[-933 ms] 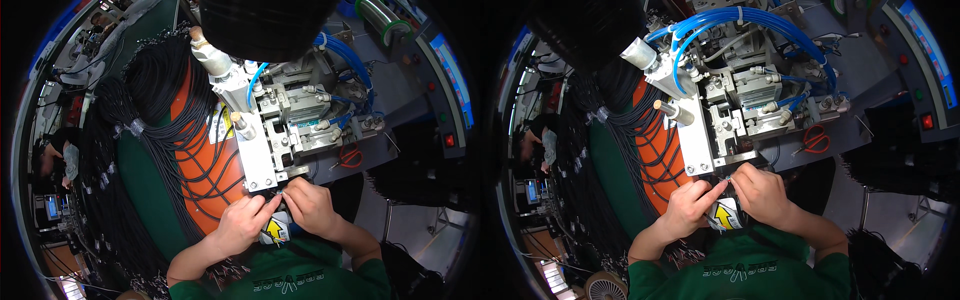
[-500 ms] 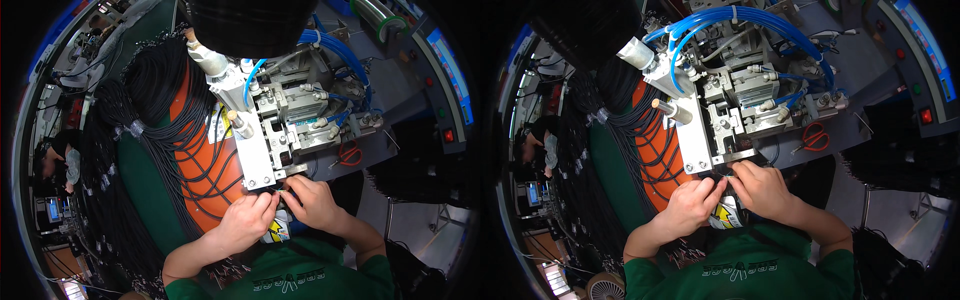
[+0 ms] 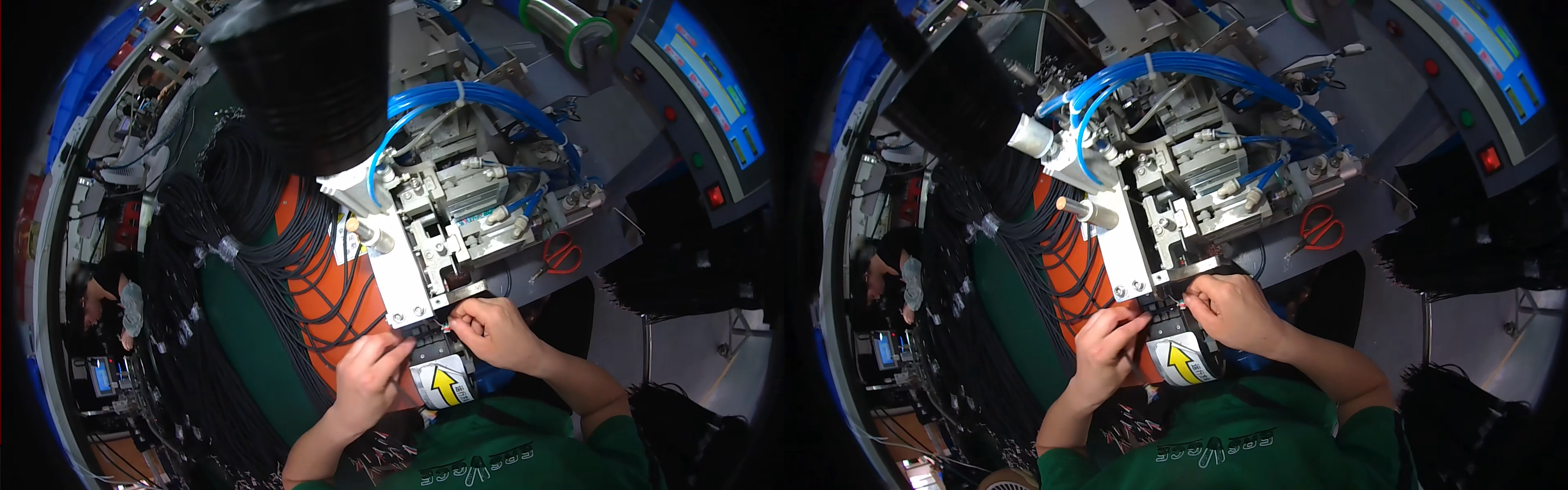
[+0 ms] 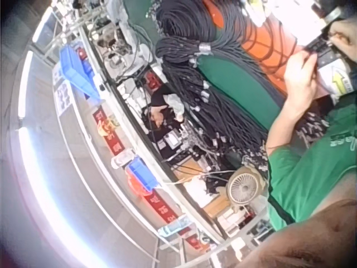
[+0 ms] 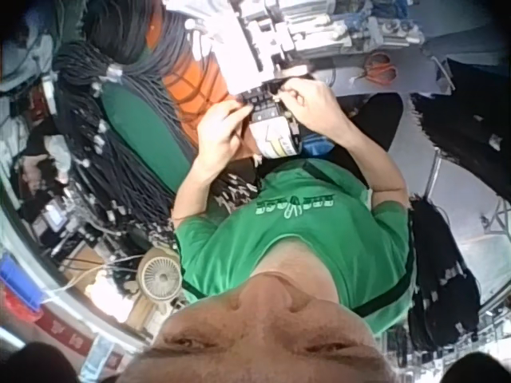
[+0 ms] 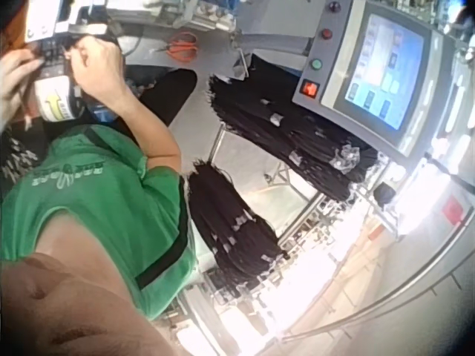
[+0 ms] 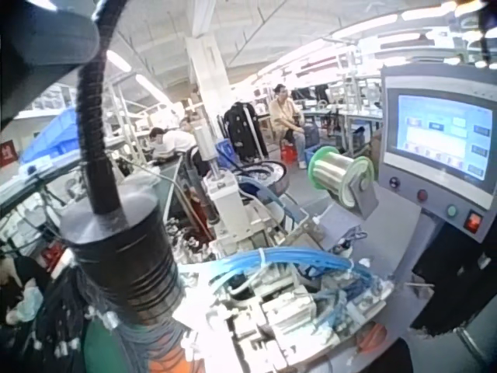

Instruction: The person separates individual wires from a cable bundle and inserts the wire ends into a machine for processing.

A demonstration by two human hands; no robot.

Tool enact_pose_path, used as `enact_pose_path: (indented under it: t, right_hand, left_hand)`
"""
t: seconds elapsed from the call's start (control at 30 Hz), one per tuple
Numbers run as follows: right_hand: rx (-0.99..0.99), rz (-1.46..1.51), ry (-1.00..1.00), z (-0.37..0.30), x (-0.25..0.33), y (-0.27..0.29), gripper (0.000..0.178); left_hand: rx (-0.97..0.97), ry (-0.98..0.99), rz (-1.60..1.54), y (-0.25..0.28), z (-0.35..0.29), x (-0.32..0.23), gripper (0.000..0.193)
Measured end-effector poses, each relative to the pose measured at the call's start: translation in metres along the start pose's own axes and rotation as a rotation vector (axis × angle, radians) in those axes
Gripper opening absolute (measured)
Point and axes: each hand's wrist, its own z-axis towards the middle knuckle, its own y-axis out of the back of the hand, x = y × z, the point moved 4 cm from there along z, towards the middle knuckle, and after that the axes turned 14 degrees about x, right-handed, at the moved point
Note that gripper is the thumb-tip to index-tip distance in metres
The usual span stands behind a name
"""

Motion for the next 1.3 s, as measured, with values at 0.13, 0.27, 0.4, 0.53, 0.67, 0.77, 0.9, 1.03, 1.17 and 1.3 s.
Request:
enact_pose_path:
  t: [0.13,0.27,0.4,0.53,0.67,0.77,0.9,1.03,1.17,1.3]
  right_hand:
    - [0.014,0.004,-0.018,-0.005,0.001,0.004,0.013]
    - [-0.028,-0.182,0.079,-0.022,0.021,0.005,0.012]
    - [0.365,0.014,0.291,-0.029,0.055,-0.016,0.043]
    - [-0.069,-0.015,0.455,-0.022,0.042,-0.016,0.025]
    - [0.039,0.788,-0.030,-0.020,0.019,-0.020,0.020]
    - [0.094,0.955,-0.076,-0.016,0.010,-0.018,0.023]
    - [0.169,1.056,-0.064,-0.018,0.013,-0.015,0.018]
    - [0.209,1.068,-0.029,-0.017,0.003,-0.016,0.022]
    - [0.204,1.011,0.047,-0.020,0.007,-0.014,0.019]
    - [0.213,1.032,-0.025,-0.017,0.006,-0.009,0.017]
  left_hand:
    - [-0.020,0.058,0.054,0.001,-0.006,-0.002,0.036]
    - [-0.059,0.171,0.129,-0.009,-0.011,0.003,0.033]
    - [-0.073,0.181,0.080,-0.010,-0.004,0.004,0.024]
    - [0.006,-0.058,-0.342,0.006,0.009,-0.006,0.020]
    - [-0.013,-0.008,-0.396,0.000,0.003,-0.009,0.016]
    - [-0.080,0.007,-0.434,-0.006,0.009,-0.012,0.015]
    - [-0.069,0.043,-0.526,-0.008,0.014,-0.010,0.014]
    - [-0.020,0.042,-0.479,-0.010,0.016,-0.013,0.014]
    - [-0.074,-0.017,-0.407,-0.010,0.017,-0.016,0.017]
    - [-0.115,-0.019,-0.363,-0.010,0.016,-0.016,0.019]
